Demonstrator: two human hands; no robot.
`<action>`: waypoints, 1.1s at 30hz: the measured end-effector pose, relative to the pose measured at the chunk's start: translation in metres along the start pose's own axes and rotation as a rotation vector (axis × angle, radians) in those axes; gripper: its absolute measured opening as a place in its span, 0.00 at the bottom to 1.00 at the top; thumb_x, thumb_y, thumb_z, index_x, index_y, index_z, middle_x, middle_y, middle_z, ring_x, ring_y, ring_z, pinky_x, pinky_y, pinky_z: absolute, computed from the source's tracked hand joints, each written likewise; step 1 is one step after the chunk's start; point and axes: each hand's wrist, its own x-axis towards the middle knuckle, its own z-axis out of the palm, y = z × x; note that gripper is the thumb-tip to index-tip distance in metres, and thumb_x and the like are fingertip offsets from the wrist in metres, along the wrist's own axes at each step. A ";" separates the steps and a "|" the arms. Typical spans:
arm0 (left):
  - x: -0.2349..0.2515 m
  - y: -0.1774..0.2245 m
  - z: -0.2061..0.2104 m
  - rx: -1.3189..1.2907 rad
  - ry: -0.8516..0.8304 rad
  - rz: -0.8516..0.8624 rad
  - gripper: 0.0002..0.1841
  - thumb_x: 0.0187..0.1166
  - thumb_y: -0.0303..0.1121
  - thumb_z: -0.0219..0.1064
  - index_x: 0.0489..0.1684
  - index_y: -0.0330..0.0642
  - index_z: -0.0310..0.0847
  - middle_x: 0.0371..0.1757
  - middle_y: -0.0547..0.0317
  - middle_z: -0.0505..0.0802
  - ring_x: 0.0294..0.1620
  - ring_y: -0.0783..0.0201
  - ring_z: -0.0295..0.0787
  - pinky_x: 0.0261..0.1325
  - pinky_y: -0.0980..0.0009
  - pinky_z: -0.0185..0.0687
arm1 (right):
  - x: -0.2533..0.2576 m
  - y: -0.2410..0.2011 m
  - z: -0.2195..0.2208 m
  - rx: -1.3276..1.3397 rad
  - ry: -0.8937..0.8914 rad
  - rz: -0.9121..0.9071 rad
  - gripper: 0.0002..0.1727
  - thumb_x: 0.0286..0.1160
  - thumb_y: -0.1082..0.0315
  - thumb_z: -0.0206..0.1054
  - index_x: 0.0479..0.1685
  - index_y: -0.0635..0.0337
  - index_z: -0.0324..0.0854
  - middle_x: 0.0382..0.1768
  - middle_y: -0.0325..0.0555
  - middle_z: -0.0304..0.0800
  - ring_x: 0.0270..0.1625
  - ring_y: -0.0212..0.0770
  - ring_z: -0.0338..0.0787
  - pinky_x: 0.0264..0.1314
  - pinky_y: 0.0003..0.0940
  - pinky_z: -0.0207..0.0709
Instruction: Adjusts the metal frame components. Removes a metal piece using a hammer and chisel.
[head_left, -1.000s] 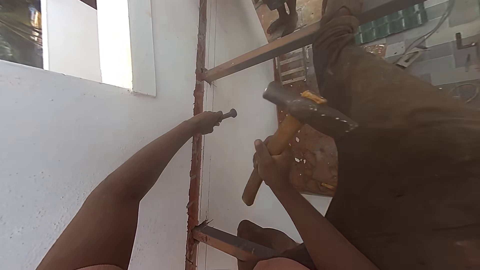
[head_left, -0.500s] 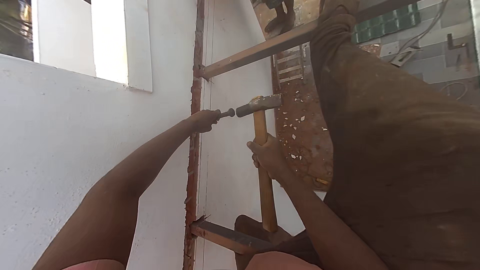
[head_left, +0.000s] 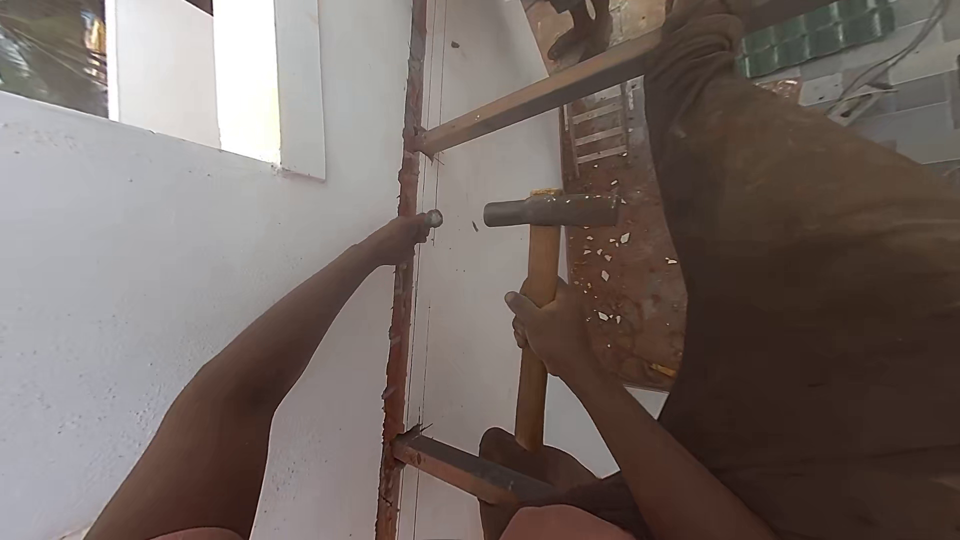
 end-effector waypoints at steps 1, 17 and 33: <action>-0.009 -0.008 0.000 -0.052 0.128 0.008 0.08 0.82 0.16 0.57 0.52 0.24 0.80 0.45 0.36 0.91 0.48 0.44 0.92 0.59 0.47 0.84 | -0.005 -0.004 -0.002 -0.003 0.027 -0.134 0.07 0.76 0.70 0.69 0.35 0.56 0.75 0.13 0.39 0.76 0.09 0.34 0.76 0.14 0.28 0.76; 0.007 0.006 -0.005 -0.044 0.071 -0.056 0.10 0.80 0.15 0.59 0.57 0.28 0.75 0.43 0.41 0.88 0.46 0.47 0.89 0.57 0.50 0.83 | -0.008 0.001 -0.008 -0.082 -0.012 -0.246 0.06 0.73 0.66 0.68 0.32 0.53 0.77 0.10 0.39 0.75 0.08 0.36 0.76 0.13 0.31 0.76; -0.001 -0.002 0.008 -0.063 0.054 -0.007 0.11 0.79 0.14 0.59 0.55 0.27 0.76 0.45 0.40 0.88 0.48 0.47 0.89 0.58 0.50 0.83 | 0.015 0.005 -0.011 -0.342 0.032 0.063 0.07 0.78 0.69 0.71 0.42 0.61 0.77 0.17 0.46 0.79 0.12 0.41 0.80 0.17 0.37 0.80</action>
